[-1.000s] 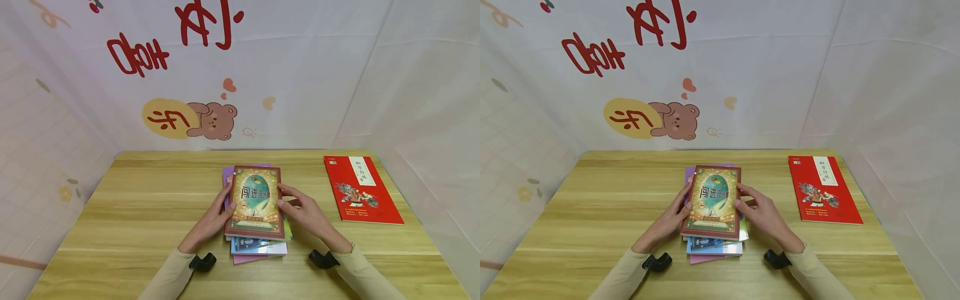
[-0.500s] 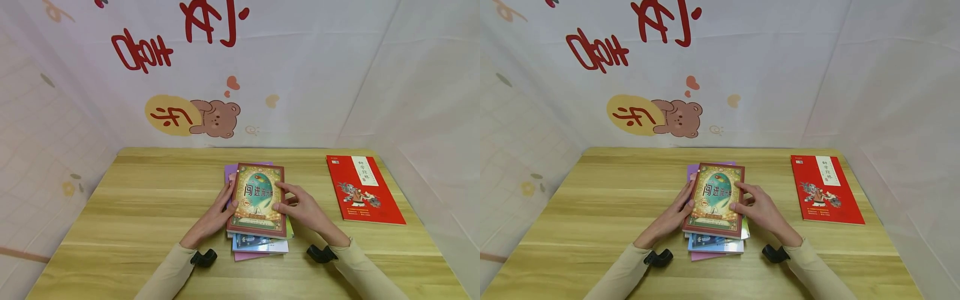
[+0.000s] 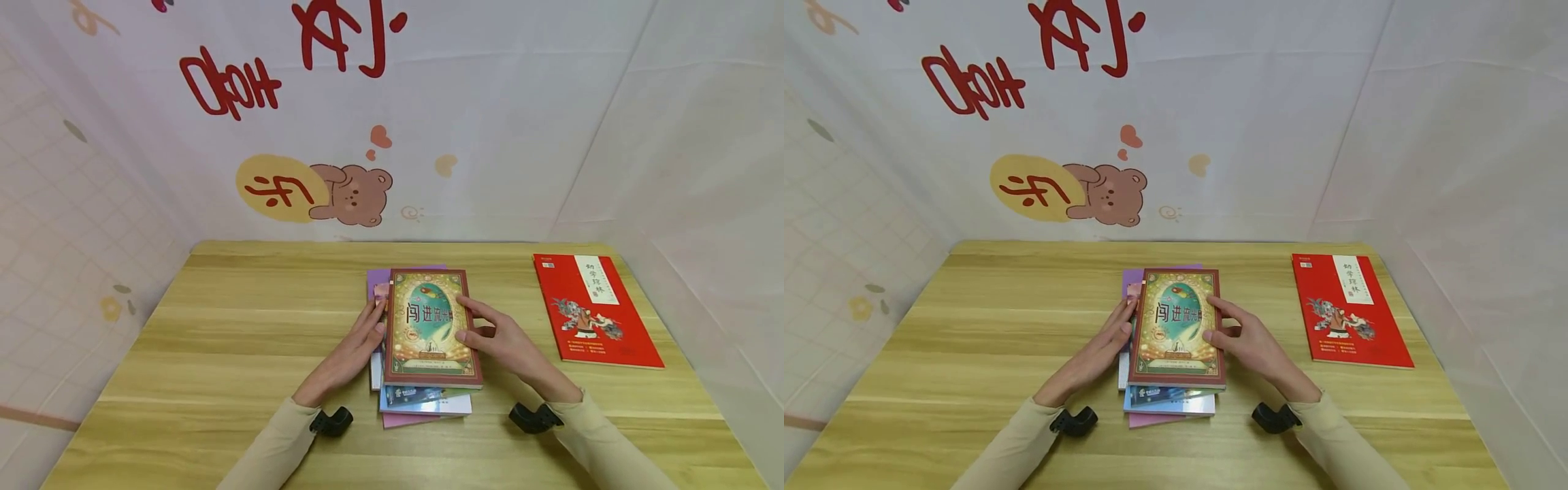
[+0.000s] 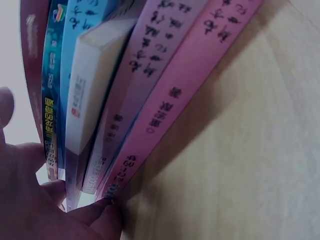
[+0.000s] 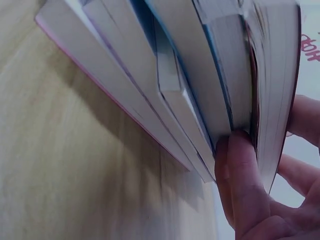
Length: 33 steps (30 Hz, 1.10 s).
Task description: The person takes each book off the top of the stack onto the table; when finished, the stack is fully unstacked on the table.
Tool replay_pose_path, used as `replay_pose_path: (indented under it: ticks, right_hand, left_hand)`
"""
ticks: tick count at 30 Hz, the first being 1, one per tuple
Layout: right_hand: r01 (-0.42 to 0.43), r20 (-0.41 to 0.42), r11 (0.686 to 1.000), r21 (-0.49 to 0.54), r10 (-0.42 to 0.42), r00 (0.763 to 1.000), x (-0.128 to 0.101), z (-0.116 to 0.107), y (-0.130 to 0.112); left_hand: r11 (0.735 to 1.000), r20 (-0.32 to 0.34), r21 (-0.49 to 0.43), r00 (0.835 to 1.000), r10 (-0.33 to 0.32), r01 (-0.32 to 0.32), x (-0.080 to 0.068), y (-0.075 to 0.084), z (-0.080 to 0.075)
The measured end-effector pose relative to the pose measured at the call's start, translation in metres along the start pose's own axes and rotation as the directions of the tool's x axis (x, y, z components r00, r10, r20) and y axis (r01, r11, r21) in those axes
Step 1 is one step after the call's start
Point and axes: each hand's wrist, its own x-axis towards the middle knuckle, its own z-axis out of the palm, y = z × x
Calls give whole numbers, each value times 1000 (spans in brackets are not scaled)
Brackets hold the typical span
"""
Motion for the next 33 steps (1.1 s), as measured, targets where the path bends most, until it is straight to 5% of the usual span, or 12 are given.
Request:
replay_pose_path:
  ticks: [18,33]
  right_hand:
    - [-3,-22,1000,-20,2,1000,-11,-12,5]
    - [25,-37,975,223,-17,999,-21,-19,17]
  left_hand:
    - [999,45,-12,999,-31,31,-4,-3,-2]
    - [999,37,-14,998,-46,47,-4,-5,-2]
